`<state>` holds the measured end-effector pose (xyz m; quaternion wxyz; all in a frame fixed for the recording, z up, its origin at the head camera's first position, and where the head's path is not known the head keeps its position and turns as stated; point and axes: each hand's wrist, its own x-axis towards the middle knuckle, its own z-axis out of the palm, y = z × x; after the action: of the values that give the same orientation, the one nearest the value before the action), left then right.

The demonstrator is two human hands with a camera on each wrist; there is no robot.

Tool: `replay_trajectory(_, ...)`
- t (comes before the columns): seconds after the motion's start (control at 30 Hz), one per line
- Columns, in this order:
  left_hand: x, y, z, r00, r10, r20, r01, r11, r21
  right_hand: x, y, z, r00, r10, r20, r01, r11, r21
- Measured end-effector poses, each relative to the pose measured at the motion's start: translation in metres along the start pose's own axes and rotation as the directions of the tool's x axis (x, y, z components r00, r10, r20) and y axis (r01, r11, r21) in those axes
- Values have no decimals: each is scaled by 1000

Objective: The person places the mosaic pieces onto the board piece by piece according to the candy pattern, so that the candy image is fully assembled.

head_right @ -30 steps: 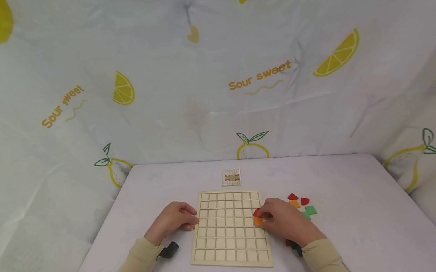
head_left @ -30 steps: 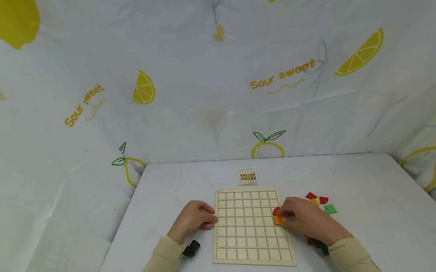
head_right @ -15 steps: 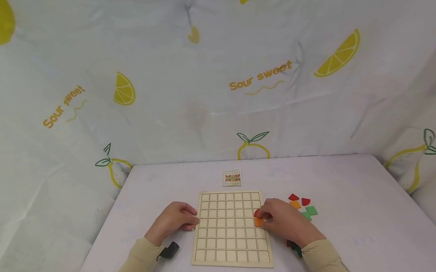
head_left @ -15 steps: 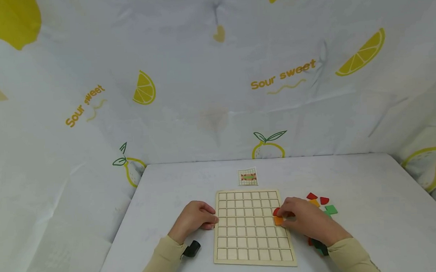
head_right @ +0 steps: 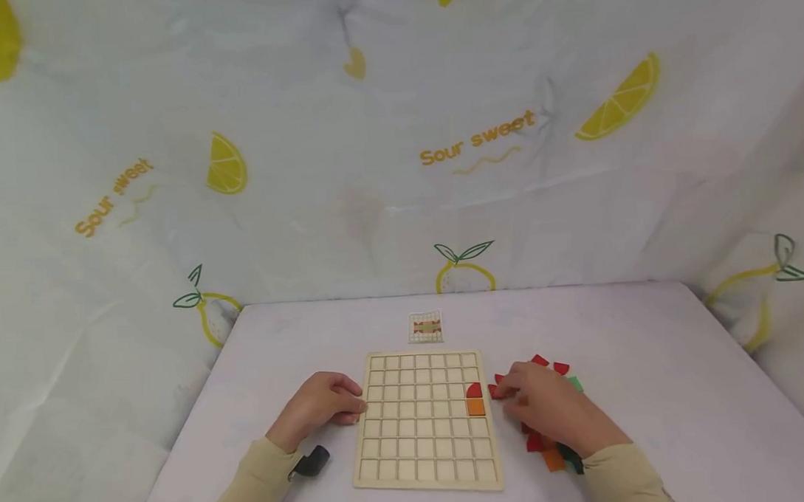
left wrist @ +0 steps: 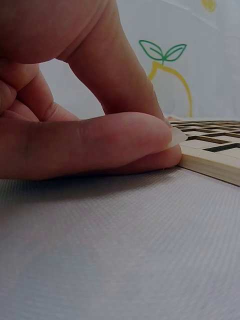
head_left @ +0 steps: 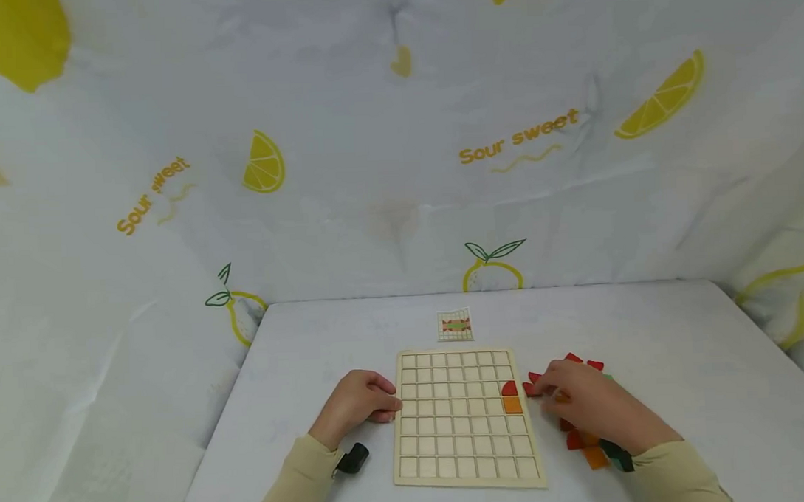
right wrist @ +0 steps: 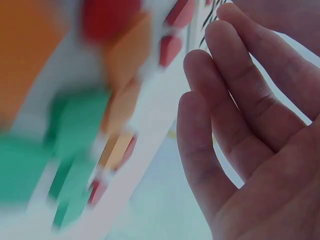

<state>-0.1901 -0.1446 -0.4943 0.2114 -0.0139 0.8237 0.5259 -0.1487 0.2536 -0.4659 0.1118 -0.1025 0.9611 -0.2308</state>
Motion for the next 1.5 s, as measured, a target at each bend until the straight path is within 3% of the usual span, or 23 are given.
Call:
replay_trajectory(0.23, -2, 0, -5, 1000, -4, 6, 4, 1000, -12, -28, 31, -17, 995, 102, 20, -101, 994, -31)
replay_trajectory(0.5, -3, -3, -5, 1000, -9, 4, 9, 1000, -7, -60, 62, -15, 982, 171, 74, -166, 983, -79)
replay_trajectory(0.9, -2, -2, -4, 1000, -8, 3, 8, 1000, -13, -75, 71, -10, 981, 187, 52, -182, 979, -96)
replay_trajectory(1.23, -1, -1, -1, 1000, 5, 14, -5, 1000, -6, -87, 80, -6, 953, 294, 78, -285, 952, -110)
replay_trajectory(1.5, -1, -1, 0, 1000, 11, 21, -11, 1000, -1, -86, 73, 1, 959, 278, 46, -270, 953, -135)
